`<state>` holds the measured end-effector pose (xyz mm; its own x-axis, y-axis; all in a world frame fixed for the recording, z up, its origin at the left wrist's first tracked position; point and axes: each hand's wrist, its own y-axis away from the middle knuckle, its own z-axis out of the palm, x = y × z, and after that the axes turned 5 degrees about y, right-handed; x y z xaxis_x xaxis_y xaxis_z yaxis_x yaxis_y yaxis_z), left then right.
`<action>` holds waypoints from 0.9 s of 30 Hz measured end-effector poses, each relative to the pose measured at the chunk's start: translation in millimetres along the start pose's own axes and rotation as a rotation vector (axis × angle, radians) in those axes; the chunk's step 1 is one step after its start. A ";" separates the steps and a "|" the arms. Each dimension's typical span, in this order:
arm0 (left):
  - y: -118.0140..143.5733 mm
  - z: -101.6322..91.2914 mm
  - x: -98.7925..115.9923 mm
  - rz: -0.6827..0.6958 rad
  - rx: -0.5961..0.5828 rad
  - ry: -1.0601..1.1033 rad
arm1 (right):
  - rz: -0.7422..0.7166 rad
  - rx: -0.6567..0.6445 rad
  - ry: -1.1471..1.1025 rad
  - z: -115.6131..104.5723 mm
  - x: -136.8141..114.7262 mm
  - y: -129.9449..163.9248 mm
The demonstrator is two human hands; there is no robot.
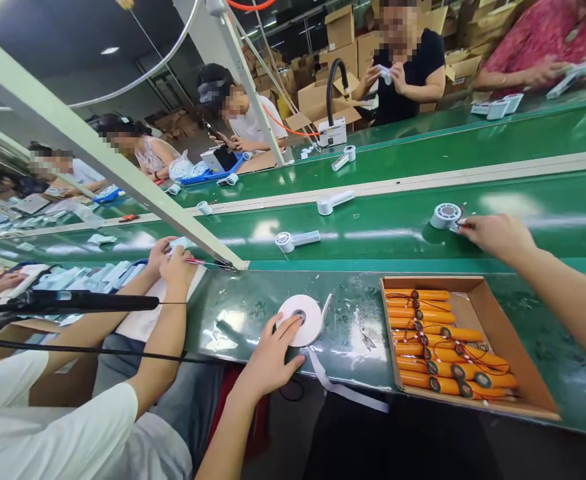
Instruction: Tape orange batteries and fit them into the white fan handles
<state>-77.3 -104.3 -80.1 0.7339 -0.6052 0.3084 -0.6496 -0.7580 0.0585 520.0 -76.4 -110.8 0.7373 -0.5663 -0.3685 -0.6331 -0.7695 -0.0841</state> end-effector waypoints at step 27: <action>5.0 56.2 56.8 0.223 0.236 0.388 | -0.873 -0.265 0.250 -4.4 -48.2 168.1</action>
<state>-27.7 -156.2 -115.6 0.4255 -0.6577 0.6216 -0.6866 -0.6821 -0.2517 379.1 -179.8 -103.1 0.9739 0.2181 -0.0634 0.2178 -0.9759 -0.0117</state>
